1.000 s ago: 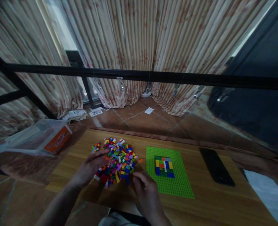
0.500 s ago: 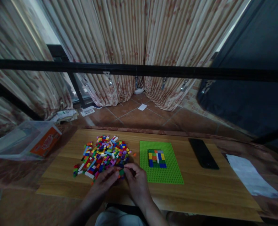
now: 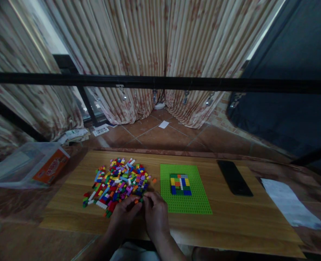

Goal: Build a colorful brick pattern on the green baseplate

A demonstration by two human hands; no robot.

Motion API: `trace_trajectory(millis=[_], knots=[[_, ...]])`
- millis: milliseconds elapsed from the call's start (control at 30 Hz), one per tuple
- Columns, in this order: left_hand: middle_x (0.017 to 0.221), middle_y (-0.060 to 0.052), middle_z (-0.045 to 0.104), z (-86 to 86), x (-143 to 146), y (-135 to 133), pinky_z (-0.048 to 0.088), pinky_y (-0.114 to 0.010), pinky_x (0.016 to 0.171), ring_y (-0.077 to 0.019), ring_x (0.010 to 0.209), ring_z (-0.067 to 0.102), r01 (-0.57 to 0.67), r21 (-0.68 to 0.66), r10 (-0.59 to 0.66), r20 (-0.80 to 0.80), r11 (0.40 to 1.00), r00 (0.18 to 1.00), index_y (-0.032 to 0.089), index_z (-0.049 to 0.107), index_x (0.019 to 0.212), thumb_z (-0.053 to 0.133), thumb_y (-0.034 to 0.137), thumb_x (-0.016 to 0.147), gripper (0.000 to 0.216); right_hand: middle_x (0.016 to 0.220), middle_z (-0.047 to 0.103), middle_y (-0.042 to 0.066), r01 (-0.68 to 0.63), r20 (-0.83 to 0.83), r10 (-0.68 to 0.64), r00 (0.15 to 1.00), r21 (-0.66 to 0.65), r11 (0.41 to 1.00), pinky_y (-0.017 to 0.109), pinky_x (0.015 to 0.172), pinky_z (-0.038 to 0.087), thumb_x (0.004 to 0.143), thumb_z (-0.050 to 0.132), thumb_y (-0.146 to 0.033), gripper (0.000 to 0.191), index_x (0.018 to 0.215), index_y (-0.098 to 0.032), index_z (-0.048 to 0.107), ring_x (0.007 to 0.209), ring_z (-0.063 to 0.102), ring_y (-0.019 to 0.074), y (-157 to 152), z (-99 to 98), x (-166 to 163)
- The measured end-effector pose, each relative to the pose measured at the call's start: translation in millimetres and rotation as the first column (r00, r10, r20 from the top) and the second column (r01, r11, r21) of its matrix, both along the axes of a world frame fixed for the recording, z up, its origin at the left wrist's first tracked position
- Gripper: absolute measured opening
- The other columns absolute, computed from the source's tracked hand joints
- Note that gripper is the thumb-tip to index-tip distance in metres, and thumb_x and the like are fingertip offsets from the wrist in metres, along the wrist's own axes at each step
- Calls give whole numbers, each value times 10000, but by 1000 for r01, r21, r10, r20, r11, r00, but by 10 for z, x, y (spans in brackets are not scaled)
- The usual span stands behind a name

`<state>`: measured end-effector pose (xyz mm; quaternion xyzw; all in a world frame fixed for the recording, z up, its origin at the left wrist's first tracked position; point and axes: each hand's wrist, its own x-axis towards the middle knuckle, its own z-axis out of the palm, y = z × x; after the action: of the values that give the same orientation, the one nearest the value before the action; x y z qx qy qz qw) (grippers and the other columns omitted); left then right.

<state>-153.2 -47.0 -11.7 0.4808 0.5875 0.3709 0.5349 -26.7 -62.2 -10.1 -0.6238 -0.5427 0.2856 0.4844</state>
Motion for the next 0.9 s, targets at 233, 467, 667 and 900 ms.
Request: trace_trajectory(millis=[233, 467, 667, 900], knots=[[733, -27, 704, -39, 23, 9, 513, -291, 681, -203, 719, 662, -43, -62, 51, 138, 997, 989, 164, 701, 890, 704, 416, 669, 335, 884, 734, 68, 36, 36, -37, 999, 21, 999, 295, 754, 528, 895, 527, -290, 219, 883, -204, 727, 815, 690, 191, 80, -89, 65], [813, -46, 728, -52, 35, 25, 543, -339, 746, -225, 776, 693, -91, -109, 116, 253, 990, 961, 173, 654, 924, 765, 455, 604, 441, 998, 746, 89, -23, 39, 22, 999, 31, 999, 331, 820, 548, 907, 488, -272, 271, 1011, -200, 728, 908, 705, 210, 117, -76, 120], [789, -48, 710, -90, -22, 9, 514, -300, 706, -208, 763, 663, -18, 11, 16, 151, 1000, 988, 170, 662, 887, 724, 462, 673, 367, 962, 743, 72, -134, -14, 134, 991, 17, 991, 324, 794, 557, 885, 541, -298, 243, 1013, -220, 732, 882, 701, 206, 32, 7, 66], [793, -55, 725, -19, 12, -8, 506, -301, 715, -216, 775, 664, -16, 5, 15, 142, 1000, 990, 171, 670, 848, 726, 410, 668, 304, 877, 716, 47, -124, -21, 124, 992, 1, 992, 291, 756, 534, 884, 544, -238, 185, 923, -217, 724, 821, 682, 182, 28, 62, 29]])
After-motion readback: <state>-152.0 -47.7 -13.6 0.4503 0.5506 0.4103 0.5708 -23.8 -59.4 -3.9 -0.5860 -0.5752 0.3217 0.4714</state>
